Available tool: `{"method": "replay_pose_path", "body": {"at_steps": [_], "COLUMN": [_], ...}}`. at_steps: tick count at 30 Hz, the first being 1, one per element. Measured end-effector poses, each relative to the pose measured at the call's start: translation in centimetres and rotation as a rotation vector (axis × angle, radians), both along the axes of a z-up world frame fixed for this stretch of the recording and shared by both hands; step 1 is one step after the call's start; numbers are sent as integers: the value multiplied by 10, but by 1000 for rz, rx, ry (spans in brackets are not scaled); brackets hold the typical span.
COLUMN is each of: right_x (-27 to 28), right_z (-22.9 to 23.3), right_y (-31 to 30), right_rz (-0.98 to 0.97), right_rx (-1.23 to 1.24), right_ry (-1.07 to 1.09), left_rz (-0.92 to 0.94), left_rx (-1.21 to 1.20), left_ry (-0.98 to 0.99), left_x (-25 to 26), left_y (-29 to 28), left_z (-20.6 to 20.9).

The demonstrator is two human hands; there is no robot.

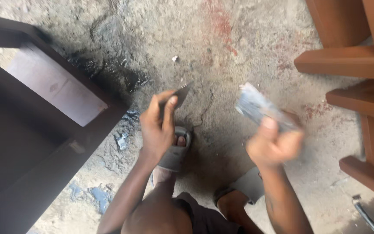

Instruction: The person uses sandpaper to smooth the surface of a brown wooden cabinet, focusing on edges and corners. They switch between two pieces of sandpaper, rubbing them together to clean the abrasive surface before continuing to sand the furniture.

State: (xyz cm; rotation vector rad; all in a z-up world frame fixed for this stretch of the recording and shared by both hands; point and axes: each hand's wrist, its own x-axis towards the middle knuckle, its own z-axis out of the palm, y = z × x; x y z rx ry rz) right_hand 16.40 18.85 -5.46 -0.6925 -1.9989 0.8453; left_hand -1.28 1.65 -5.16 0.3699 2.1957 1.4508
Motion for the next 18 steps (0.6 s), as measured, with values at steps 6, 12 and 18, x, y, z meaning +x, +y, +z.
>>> {"method": "replay_pose_path", "body": {"at_steps": [6,12,18], "right_x": [18,8,-48], "right_z": [-116,-78,-58], "right_y": [43,44,23], "right_rz": [62,138,-133], "right_rx": [-599,-1130,-774], "right_ry": [-407,-90,-597], "left_rz": [25,-189,-440], "left_rx": [21,-210,-54], "left_ry": [6,-54,475], "left_x": [-5,-3,3], "left_y": [3,11,16], "left_z": [-7,-1,-2]}}
